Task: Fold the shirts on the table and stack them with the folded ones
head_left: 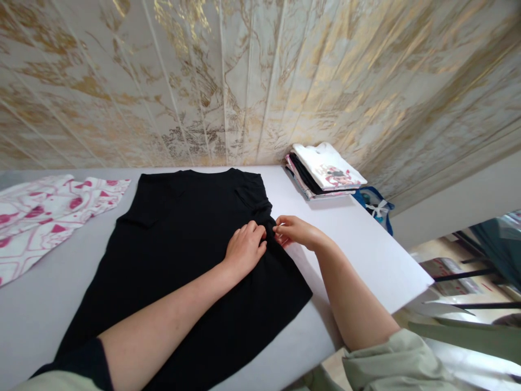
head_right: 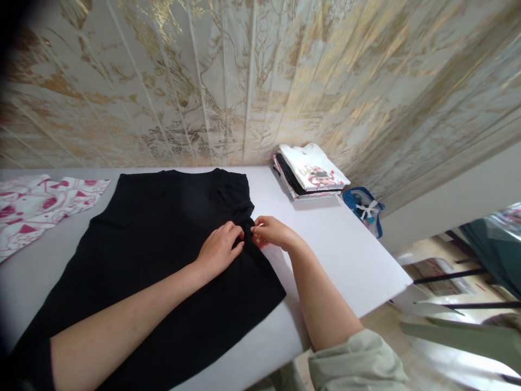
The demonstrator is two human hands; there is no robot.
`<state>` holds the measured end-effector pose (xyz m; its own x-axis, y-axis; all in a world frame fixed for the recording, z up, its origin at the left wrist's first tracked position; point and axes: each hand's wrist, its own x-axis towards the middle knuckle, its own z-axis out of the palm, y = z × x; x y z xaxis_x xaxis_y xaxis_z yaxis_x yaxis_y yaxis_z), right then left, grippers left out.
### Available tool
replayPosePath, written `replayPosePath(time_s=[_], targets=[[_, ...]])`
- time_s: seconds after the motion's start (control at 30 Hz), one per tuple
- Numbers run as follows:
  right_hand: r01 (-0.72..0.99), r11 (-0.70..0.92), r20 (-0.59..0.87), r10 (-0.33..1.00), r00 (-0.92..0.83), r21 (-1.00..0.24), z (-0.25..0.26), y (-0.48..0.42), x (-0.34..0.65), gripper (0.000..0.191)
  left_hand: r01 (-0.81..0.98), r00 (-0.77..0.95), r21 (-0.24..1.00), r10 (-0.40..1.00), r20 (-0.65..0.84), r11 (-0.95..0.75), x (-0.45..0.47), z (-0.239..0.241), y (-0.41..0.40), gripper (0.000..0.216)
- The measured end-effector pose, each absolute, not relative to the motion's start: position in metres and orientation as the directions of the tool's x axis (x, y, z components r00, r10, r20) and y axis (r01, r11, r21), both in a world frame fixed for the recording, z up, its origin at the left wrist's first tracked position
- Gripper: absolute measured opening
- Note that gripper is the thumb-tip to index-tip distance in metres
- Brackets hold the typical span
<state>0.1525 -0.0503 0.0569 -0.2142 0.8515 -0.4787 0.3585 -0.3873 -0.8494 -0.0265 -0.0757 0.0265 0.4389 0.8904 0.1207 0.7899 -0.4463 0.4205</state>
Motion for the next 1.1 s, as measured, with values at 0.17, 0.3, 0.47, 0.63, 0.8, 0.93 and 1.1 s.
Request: replayPosePath(time_s=[0.17,0.3,0.47,0.63,0.8,0.93,1.1], targets=[[0.373,-0.322,-0.413,0.889,-0.196,-0.870,0.046,-0.082,0.149,0.016,0.791,0.448,0.398,0.883,0.140,-0.465,-0.026,0.025,-0.075,0.004],[0.431,-0.253,-0.336,0.933,-0.128,-0.866,0.038,-0.099,0.140,0.024,0.797,0.465,0.362,0.874,0.144,-0.484,-0.024,0.027,-0.078,0.004],[0.452,-0.242,-0.316,0.944,-0.095,-0.859,0.033,-0.108,0.131,0.025,0.817,0.468,0.317,0.875,0.123,-0.481,-0.023,0.029,-0.082,0.007],[0.441,-0.224,-0.297,0.949,-0.103,-0.869,0.022,-0.117,0.129,0.019,0.839,0.452,0.290,0.886,0.104,-0.461,-0.020,0.031,-0.085,0.009],[0.465,-0.207,-0.266,0.962,-0.065,-0.861,0.017,-0.117,0.130,0.014,0.827,0.459,0.317,0.883,0.097,-0.464,-0.021,0.034,-0.081,0.005],[0.378,-0.258,-0.300,0.952,-0.054,-0.889,0.026,-0.118,0.138,0.015,0.830,0.442,0.357,0.896,0.049,-0.429,-0.033,0.042,-0.082,0.009],[0.394,-0.266,-0.304,0.952,-0.037,-0.880,0.033,-0.118,0.146,0.015,0.876,0.412,0.295,0.910,-0.049,-0.381,-0.041,0.053,-0.097,0.017]])
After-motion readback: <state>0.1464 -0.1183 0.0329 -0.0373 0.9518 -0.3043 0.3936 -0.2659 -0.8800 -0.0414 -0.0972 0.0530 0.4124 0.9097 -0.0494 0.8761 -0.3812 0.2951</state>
